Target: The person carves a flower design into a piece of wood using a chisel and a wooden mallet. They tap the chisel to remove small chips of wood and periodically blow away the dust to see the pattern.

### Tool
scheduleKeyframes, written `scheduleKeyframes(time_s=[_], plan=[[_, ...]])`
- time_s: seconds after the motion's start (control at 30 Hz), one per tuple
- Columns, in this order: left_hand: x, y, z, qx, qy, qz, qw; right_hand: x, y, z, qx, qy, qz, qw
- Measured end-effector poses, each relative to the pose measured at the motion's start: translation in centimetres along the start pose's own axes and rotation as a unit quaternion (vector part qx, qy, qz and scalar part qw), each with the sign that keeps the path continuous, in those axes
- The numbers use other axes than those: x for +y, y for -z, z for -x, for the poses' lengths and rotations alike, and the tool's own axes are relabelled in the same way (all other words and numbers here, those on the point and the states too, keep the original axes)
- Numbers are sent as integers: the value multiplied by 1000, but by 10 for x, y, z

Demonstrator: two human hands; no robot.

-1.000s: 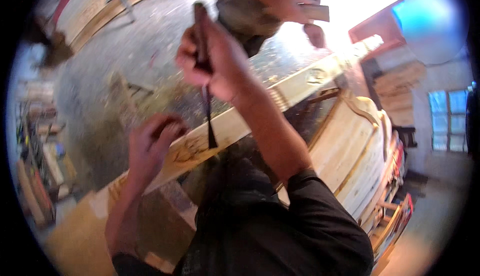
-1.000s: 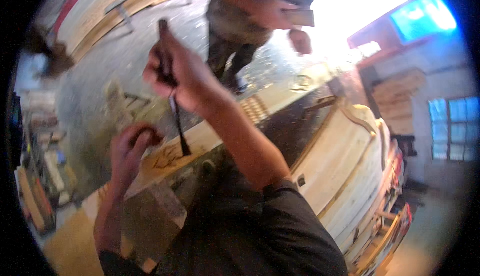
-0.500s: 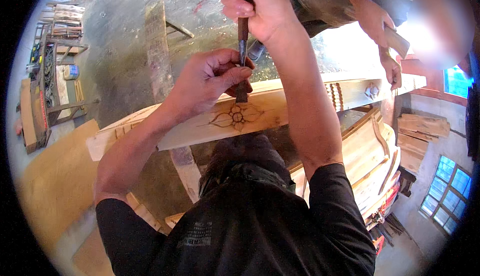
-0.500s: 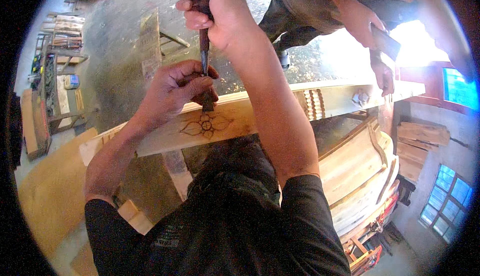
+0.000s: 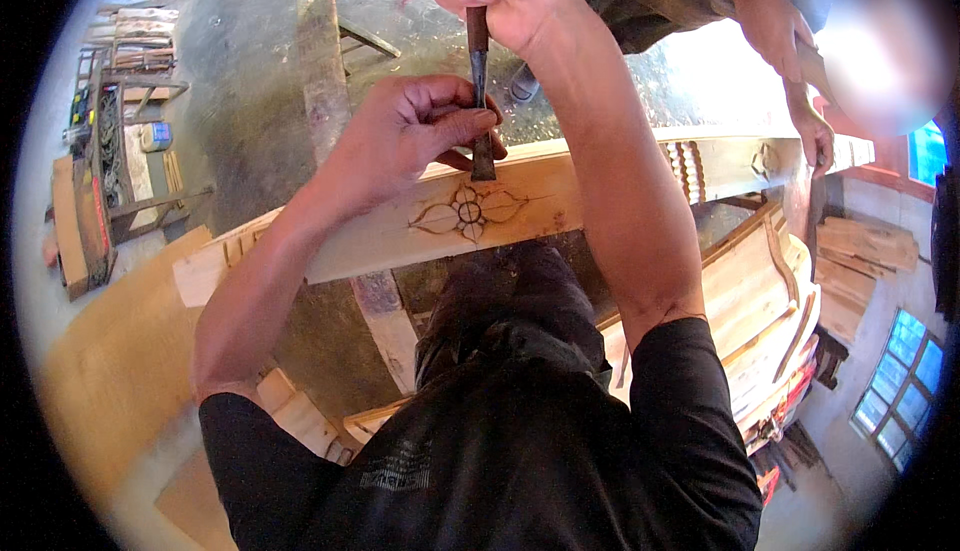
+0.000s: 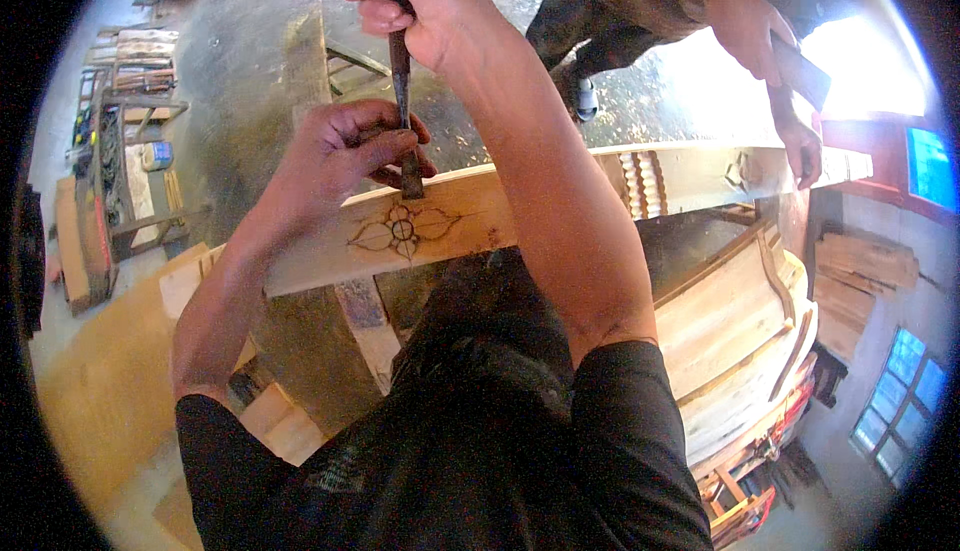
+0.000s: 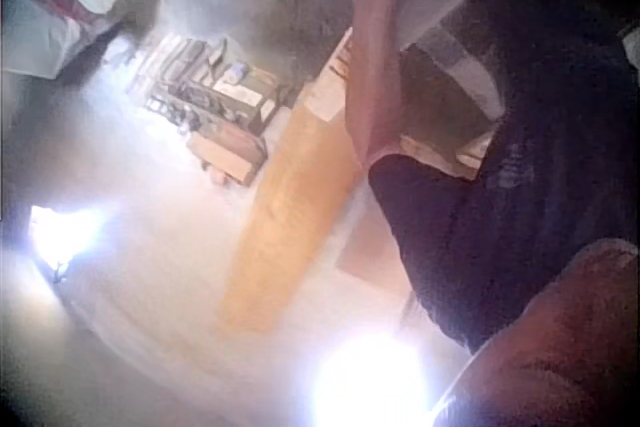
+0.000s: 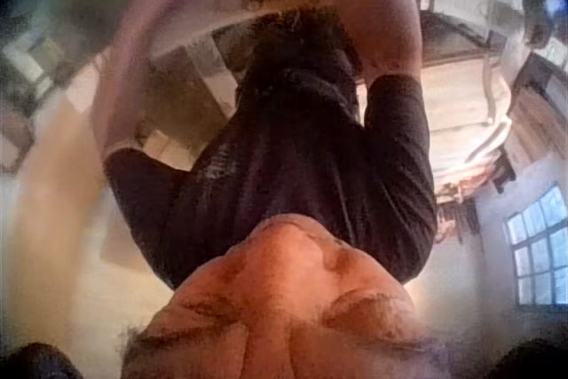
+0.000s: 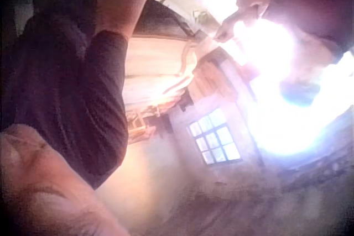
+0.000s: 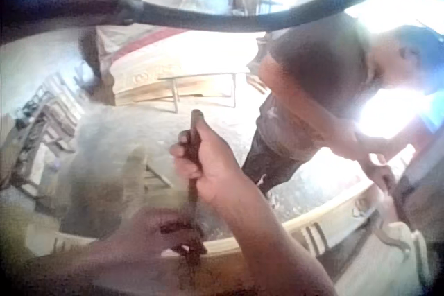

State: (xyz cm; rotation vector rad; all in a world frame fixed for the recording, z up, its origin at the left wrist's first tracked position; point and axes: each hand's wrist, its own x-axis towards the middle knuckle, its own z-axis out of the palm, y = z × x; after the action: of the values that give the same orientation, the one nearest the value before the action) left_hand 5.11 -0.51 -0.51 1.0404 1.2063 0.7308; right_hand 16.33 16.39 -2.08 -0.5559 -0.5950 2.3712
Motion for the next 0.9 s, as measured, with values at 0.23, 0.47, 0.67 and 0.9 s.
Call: scheduleKeyframes(time_s=[0.23, 0.47, 0.67, 0.9], plan=[[0, -4, 14, 39, -4, -13, 999, -1, -5, -8, -24, -40, 0, 999], [-11, -10, 13, 62, -11, -20, 998, 4, -7, -10, -60, -54, 20, 997], [-8, -11, 8, 75, 8, -28, 997, 3, -6, -11, -73, -69, 28, 995], [-7, -14, 11, 77, -6, -30, 997, 5, -4, -12, -89, -61, 33, 994]])
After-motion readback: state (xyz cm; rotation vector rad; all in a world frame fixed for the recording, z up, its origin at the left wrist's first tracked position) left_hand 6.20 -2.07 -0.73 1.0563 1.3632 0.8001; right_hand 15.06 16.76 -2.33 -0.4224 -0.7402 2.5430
